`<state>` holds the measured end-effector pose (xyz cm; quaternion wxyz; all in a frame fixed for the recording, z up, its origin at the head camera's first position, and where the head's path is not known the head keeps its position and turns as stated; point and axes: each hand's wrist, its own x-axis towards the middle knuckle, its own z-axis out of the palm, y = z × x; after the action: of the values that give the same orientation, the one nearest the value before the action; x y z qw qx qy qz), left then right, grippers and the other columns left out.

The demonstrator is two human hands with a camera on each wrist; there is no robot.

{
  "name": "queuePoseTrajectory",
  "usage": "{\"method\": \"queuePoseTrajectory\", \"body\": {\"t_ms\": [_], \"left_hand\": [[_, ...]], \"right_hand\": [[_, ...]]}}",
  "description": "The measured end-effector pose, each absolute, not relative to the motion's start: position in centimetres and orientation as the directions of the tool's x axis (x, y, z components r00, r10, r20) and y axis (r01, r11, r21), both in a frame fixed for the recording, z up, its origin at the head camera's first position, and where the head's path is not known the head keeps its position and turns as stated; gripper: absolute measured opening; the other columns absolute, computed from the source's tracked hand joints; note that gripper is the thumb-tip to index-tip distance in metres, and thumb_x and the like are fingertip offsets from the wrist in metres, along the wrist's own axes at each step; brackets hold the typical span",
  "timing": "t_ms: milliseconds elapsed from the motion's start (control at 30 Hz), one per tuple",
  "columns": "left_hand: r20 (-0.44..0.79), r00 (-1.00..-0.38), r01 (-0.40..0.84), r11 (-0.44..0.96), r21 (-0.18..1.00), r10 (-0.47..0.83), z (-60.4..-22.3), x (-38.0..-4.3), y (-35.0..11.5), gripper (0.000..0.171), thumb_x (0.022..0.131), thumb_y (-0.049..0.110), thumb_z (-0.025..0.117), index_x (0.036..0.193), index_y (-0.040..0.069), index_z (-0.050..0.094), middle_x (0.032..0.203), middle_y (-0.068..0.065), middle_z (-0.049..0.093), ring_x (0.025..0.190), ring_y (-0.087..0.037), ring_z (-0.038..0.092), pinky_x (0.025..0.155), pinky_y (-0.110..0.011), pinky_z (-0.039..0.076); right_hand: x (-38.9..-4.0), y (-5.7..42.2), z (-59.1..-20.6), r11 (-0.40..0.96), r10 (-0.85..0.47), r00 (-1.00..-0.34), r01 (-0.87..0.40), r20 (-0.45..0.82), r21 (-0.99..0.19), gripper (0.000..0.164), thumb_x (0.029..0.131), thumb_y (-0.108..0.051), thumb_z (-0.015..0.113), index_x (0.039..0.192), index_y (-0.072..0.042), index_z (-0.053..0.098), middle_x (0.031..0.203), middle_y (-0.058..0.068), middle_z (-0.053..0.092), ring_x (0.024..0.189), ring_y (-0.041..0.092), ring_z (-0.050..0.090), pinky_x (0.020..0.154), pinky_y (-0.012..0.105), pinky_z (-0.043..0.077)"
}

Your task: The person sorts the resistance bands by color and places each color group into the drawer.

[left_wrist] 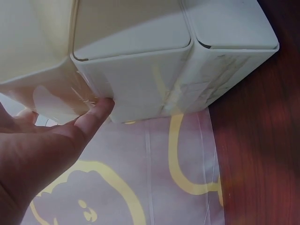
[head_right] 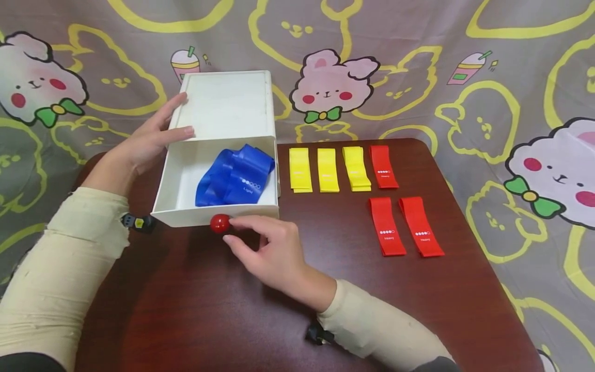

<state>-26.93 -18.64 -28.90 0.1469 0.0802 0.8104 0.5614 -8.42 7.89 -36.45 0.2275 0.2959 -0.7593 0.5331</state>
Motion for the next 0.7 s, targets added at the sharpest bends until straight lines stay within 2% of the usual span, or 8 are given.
{"method": "queuePoseTrajectory", "body": {"t_ms": [267, 400, 700], "left_hand": [[-0.144, -0.945, -0.037, 0.340, 0.940, 0.295, -29.1, -26.9, -18.6, 0.090, 0.091, 0.039, 0.072, 0.158, 0.047, 0.012, 0.165, -0.002, 0.009, 0.138, -0.036, 0.032, 0.105, -0.059, 0.036], [-0.148, -0.945, -0.046, 0.330, 0.943, 0.291, -29.1, -26.9, -18.7, 0.089, 0.091, 0.039, 0.072, 0.158, 0.048, 0.013, 0.165, -0.002, 0.009, 0.139, -0.036, 0.030, 0.106, -0.059, 0.034], [-0.140, -0.944, -0.039, 0.318, 0.947, 0.298, -29.2, -26.9, -18.8, 0.089, 0.092, 0.038, 0.071, 0.158, 0.047, 0.013, 0.164, -0.003, 0.011, 0.134, -0.036, 0.035, 0.105, -0.058, 0.037]], "right_hand": [[-8.4, 7.0, -36.6, 0.269, -0.189, -0.757, -0.652, 0.625, -0.709, 0.028, 0.084, -0.017, 0.083, 0.110, -0.010, 0.076, 0.107, -0.005, 0.073, 0.052, -0.001, 0.047, 0.044, 0.018, 0.041], [-8.5, 6.4, -36.3, 0.269, -0.160, -0.772, -0.634, 0.615, -0.725, 0.028, 0.083, -0.020, 0.084, 0.109, -0.011, 0.077, 0.105, -0.006, 0.074, 0.050, 0.002, 0.047, 0.043, 0.019, 0.040], [-8.8, 5.9, -36.7, 0.233, -0.105, -0.763, -0.642, 0.638, -0.730, 0.027, 0.081, -0.016, 0.086, 0.106, -0.009, 0.078, 0.103, -0.004, 0.074, 0.049, 0.003, 0.045, 0.042, 0.020, 0.037]]}}
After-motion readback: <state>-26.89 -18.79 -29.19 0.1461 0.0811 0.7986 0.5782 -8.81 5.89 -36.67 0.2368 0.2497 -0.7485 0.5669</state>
